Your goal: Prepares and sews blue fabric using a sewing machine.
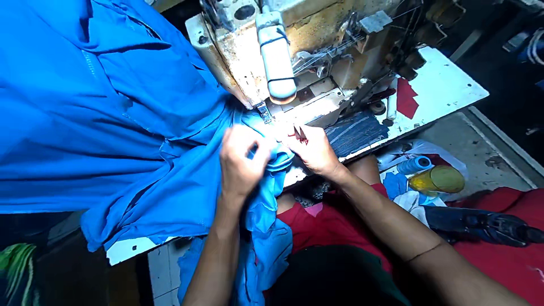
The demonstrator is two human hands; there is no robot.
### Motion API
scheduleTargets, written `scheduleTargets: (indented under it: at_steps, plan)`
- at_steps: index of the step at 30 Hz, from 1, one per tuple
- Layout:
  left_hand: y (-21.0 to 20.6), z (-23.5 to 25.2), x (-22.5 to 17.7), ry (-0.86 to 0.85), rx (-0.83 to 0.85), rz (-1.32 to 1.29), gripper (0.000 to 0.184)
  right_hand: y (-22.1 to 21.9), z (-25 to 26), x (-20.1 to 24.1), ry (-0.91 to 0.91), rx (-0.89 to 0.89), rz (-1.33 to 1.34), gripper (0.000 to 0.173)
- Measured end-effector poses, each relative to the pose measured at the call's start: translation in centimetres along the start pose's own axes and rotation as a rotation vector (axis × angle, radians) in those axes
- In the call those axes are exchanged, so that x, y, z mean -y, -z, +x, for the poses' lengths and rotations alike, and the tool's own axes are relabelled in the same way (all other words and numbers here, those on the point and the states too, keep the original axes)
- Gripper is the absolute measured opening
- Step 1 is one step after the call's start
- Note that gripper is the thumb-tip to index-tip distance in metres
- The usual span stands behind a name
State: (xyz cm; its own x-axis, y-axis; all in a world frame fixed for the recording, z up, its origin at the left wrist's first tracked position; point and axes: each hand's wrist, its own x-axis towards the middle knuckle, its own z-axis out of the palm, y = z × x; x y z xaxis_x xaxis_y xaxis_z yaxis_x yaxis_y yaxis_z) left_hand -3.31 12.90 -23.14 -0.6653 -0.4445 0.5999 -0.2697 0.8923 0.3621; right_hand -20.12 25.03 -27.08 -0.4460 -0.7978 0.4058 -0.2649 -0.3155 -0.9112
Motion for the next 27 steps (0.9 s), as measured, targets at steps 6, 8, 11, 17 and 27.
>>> scheduleTargets:
  at_steps: [6, 8, 11, 17, 27]
  plan:
    - [1.3, -7.1, -1.7, -0.071, 0.238, 0.134, 0.033, 1.4, 0.5, -0.1, 0.249, 0.282, -0.375, 0.031]
    - [2.0, -7.1, -3.0, -0.086, 0.174, 0.001, 0.027, 1.2, 0.0, -0.3, 0.384, 0.288, -0.494, 0.033]
    - [0.4, -6.9, -3.6, -0.108, -0.034, -0.108, 0.021, 1.3, -1.0, 0.2, 0.507, 0.3, -0.416, 0.026]
    - [-3.7, -5.7, 1.3, -0.155, -0.164, 0.342, 0.042, 1.8, -3.2, -0.2, 0.348, 0.209, -0.159, 0.019]
    - [-0.5, -1.7, 1.0, -0.149, -0.046, 0.375, 0.019, 0.4, -2.2, -0.5, 0.155, 0.062, -0.158, 0.01]
